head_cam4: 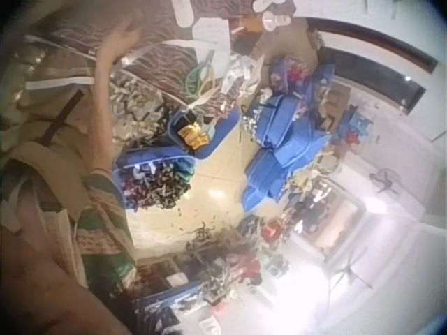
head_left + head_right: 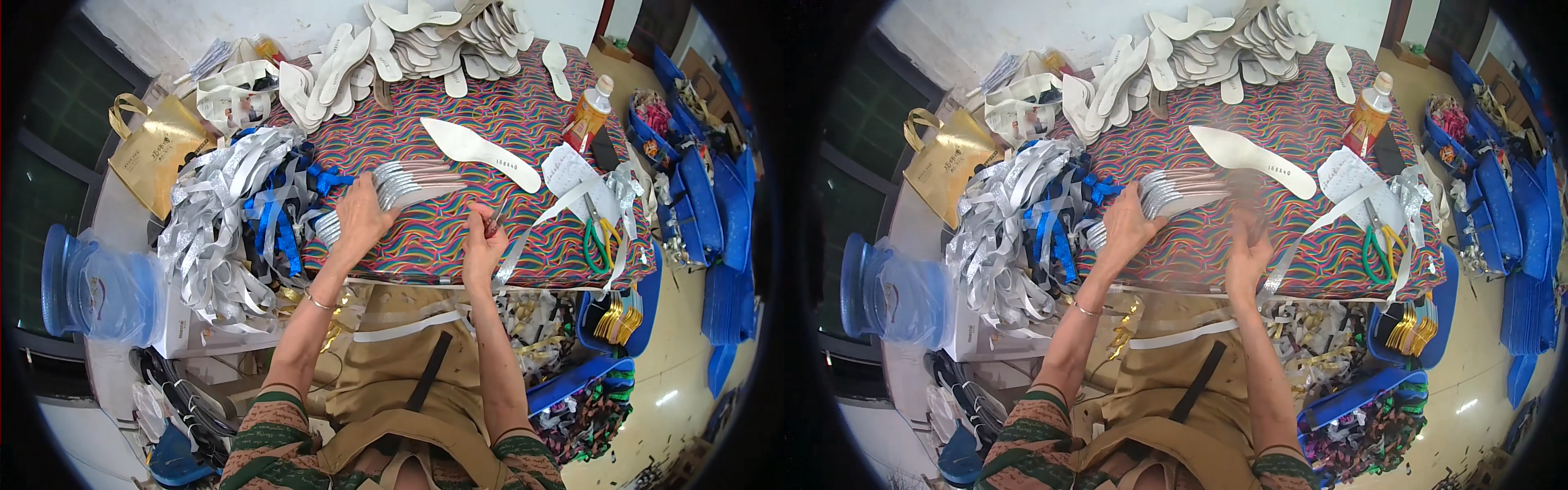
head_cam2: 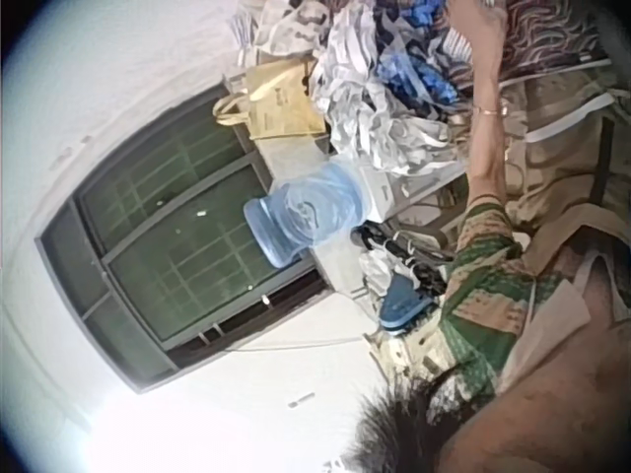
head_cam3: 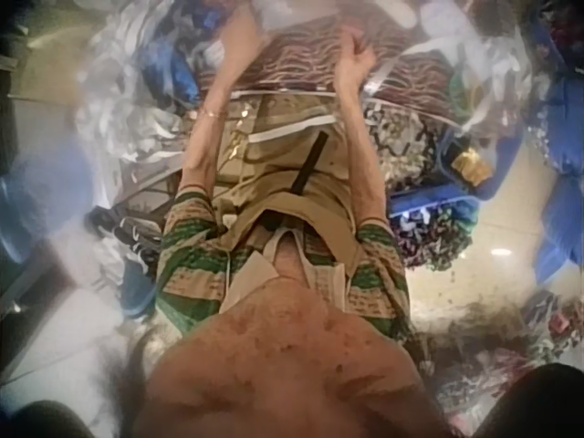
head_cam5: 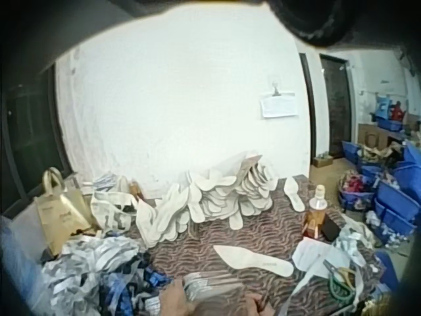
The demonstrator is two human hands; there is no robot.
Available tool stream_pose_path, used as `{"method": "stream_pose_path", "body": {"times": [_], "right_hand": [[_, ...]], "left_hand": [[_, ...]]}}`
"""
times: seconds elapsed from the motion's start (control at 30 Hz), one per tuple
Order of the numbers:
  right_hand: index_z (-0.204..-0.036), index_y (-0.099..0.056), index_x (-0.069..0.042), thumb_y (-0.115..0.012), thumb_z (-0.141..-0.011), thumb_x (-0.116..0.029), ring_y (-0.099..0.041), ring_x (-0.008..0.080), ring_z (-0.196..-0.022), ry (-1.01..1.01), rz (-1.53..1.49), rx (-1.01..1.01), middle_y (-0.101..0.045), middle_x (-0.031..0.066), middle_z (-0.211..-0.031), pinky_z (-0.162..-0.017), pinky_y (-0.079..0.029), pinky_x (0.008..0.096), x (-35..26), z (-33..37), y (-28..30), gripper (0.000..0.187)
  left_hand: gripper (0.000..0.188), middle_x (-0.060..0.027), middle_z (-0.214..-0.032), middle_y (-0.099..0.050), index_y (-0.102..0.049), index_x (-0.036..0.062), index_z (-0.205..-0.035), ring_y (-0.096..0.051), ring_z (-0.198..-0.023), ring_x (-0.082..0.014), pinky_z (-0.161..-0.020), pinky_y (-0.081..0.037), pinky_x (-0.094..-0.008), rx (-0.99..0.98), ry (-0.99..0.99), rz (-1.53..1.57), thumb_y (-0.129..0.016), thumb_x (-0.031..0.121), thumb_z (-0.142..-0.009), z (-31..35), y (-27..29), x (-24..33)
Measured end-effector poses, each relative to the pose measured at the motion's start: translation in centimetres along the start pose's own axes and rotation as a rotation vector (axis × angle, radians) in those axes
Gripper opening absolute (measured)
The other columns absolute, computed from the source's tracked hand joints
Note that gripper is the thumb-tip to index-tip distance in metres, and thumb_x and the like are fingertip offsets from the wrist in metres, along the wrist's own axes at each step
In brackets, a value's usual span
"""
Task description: The person applies a silver glittery ribbon along the edges of white shoe insoles. They pick up an insole, wrap the ribbon around its perimeter, and use scissors to trim the excess. The finished insoles are stacked on the table.
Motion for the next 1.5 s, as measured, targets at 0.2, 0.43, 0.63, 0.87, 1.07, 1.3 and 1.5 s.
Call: {"method": "stream_pose_path", "body": {"times": [0.2, 0.43, 0.63, 0.87, 1.07, 1.3, 1.5], "right_hand": [[-0.105, -0.062, -0.002, -0.055, -0.096, -0.010, -0.034, -0.0003, -0.045, 0.010, 0.018, 0.009, -0.053, -0.0038, -0.072, -0.040, -0.023, 0.0199, 0.3, -0.1, 0.5, 0.014], [-0.106, -0.063, -0.003, -0.055, -0.096, -0.009, -0.033, -0.0009, -0.045, 0.000, 0.046, -0.008, -0.053, -0.0035, -0.072, -0.040, -0.022, 0.0197, 0.2, 0.1, 0.1, 0.014], [-0.106, -0.063, -0.002, -0.057, -0.095, -0.009, -0.036, -0.0004, -0.048, -0.007, 0.061, -0.025, -0.055, -0.0029, -0.073, -0.042, -0.025, 0.0202, -0.3, 0.2, -0.2, 0.014], [-0.121, -0.059, 0.000, -0.060, -0.090, -0.005, -0.053, 0.0050, -0.075, -0.050, 0.085, -0.383, -0.065, 0.0025, -0.098, -0.066, -0.043, 0.0219, -1.6, 0.5, -8.7, 0.032], [-0.127, -0.056, -0.001, -0.061, -0.087, -0.002, -0.058, 0.0076, -0.083, -0.083, -0.105, -0.695, -0.066, 0.0048, -0.102, -0.075, -0.047, 0.0227, -1.8, 0.5, -20.1, 0.041], [-0.094, -0.063, 0.002, -0.063, -0.083, -0.006, -0.057, 0.0090, -0.075, -0.073, 0.073, -0.901, -0.062, 0.0032, -0.083, -0.069, -0.047, 0.0253, -1.7, 2.1, -23.7, 0.014], [-0.083, -0.059, 0.002, -0.063, -0.077, -0.008, -0.053, 0.0113, -0.071, 0.006, 0.194, -0.734, -0.057, 0.0060, -0.076, -0.065, -0.044, 0.0278, -0.6, -1.5, -22.1, 0.012]], "left_hand": [[0.054, -0.0105, -0.106, -0.065, -0.055, -0.0021, -0.120, -0.063, -0.092, -0.0172, -0.083, -0.050, -0.0341, 0.016, 0.123, 1.086, -0.079, 0.007, -0.072, -0.3, 7.1, -2.0], [0.047, -0.0060, -0.103, -0.062, -0.056, 0.0013, -0.115, -0.060, -0.099, -0.0172, -0.092, -0.046, -0.0353, 0.169, 0.105, 1.447, -0.075, 0.008, -0.073, 1.5, 4.3, -8.7], [0.043, -0.0064, -0.102, -0.063, -0.056, 0.0014, -0.115, -0.061, -0.097, -0.0177, -0.091, -0.047, -0.0351, 0.084, 0.195, 1.576, -0.072, 0.019, -0.080, -0.8, 2.6, -8.3], [0.052, -0.0236, -0.105, -0.065, -0.052, -0.0016, -0.124, -0.067, -0.087, -0.0358, -0.079, -0.056, -0.0487, -0.215, 0.400, 1.839, -0.050, 0.042, -0.096, -0.5, 0.6, -6.5], [0.047, -0.0211, -0.106, -0.066, -0.052, -0.0010, -0.125, -0.068, -0.089, -0.0314, -0.081, -0.058, -0.0440, -0.178, 0.489, 1.730, -0.052, 0.036, -0.095, 1.5, 2.3, -7.9], [0.041, -0.0146, -0.105, -0.068, -0.054, -0.0005, -0.124, -0.069, -0.087, -0.0253, -0.079, -0.058, -0.0380, -0.157, 0.500, 1.690, -0.055, 0.028, -0.095, 2.6, 5.1, -10.8], [0.042, -0.0094, -0.106, -0.067, -0.056, -0.0018, -0.121, -0.067, -0.089, -0.0181, -0.080, -0.056, -0.0318, -0.035, 0.526, 1.518, -0.063, 0.027, -0.091, 4.6, 8.0, -13.9]]}}
Point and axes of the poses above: each hand's wrist, its own z-axis away from the middle knuckle, its own y-axis out of the back of the hand, x = y × z, the point moved 10 cm from there along -z, towards the middle knuckle
